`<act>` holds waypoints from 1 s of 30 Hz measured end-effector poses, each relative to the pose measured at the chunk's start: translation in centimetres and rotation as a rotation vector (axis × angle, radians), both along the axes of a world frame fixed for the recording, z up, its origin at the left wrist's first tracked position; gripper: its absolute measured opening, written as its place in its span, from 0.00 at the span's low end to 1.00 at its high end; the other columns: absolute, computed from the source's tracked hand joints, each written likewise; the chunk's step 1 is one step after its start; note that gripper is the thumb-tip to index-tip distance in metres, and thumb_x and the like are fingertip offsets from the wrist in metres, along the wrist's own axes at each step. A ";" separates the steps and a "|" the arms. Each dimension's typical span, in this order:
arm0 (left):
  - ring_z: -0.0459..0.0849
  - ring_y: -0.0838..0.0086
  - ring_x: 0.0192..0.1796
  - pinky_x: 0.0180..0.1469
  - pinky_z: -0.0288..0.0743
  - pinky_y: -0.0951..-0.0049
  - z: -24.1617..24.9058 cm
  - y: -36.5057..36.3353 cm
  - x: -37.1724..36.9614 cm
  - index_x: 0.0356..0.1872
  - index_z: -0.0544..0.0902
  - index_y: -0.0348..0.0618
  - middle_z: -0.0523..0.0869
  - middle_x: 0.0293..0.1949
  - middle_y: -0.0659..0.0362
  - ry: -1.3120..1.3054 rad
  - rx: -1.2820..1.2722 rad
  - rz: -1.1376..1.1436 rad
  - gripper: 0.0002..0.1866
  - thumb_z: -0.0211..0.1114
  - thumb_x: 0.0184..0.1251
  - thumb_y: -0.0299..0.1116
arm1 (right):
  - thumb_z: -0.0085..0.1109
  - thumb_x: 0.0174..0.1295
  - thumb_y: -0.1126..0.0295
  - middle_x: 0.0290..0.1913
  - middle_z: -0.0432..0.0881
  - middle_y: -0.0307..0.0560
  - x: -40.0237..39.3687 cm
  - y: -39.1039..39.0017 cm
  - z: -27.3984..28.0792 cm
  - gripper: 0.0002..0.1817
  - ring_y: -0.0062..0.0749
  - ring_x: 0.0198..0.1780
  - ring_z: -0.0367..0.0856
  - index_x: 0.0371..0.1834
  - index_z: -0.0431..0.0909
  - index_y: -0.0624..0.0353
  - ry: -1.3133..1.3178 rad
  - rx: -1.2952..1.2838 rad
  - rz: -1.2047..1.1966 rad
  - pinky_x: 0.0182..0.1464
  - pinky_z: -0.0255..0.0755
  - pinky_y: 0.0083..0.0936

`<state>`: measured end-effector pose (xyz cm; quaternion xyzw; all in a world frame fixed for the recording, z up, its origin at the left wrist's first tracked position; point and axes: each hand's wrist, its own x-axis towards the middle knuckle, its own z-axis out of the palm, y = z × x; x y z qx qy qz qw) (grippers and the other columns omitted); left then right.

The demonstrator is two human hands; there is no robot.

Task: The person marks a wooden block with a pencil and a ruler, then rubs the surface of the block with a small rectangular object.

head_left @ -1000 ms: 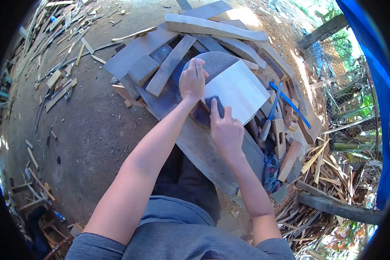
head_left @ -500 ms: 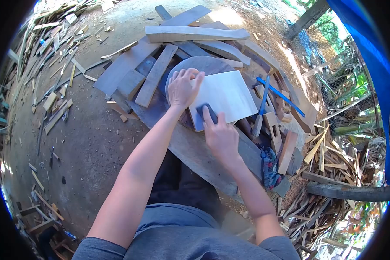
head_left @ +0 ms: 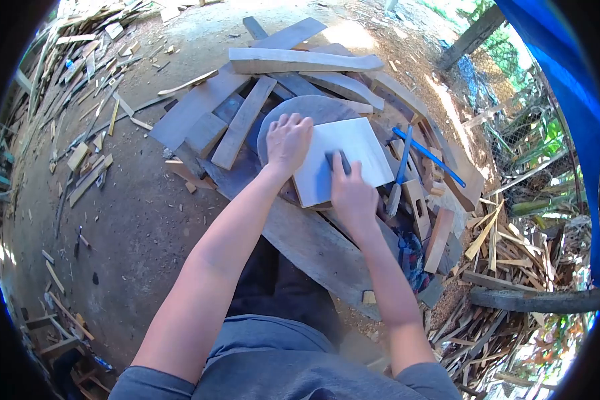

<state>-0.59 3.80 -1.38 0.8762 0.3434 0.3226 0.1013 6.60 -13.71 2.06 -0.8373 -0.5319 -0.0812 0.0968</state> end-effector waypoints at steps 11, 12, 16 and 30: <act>0.80 0.61 0.50 0.53 0.70 0.58 -0.7 0.7 2.3 0.34 0.86 0.49 0.85 0.40 0.61 0.009 -0.076 0.115 0.12 0.63 0.71 0.44 | 0.51 0.70 0.66 0.48 0.78 0.58 3.9 6.4 0.1 0.22 0.50 0.31 0.88 0.67 0.74 0.53 0.002 -0.015 -0.019 0.31 0.83 0.42; 0.80 0.62 0.50 0.53 0.70 0.59 -0.5 0.7 2.0 0.33 0.86 0.50 0.85 0.40 0.62 -0.017 -0.139 0.093 0.12 0.64 0.69 0.45 | 0.50 0.71 0.66 0.49 0.78 0.59 4.5 7.7 0.2 0.21 0.51 0.32 0.89 0.67 0.74 0.53 0.014 0.010 -0.030 0.31 0.83 0.42; 0.80 0.62 0.50 0.53 0.71 0.60 0.3 0.6 1.7 0.35 0.87 0.52 0.85 0.40 0.63 0.009 -0.243 0.032 0.11 0.67 0.66 0.47 | 0.52 0.72 0.63 0.46 0.77 0.56 4.6 6.1 -0.1 0.22 0.50 0.31 0.88 0.67 0.74 0.52 0.007 0.032 -0.015 0.31 0.83 0.41; 0.81 0.62 0.49 0.54 0.74 0.61 -0.4 1.2 0.5 0.34 0.91 0.53 0.85 0.39 0.62 -0.126 -0.250 -0.111 0.07 0.66 0.66 0.38 | 0.53 0.73 0.59 0.50 0.76 0.58 6.6 7.4 -0.8 0.23 0.52 0.33 0.88 0.69 0.73 0.52 -0.020 0.028 -0.060 0.32 0.83 0.43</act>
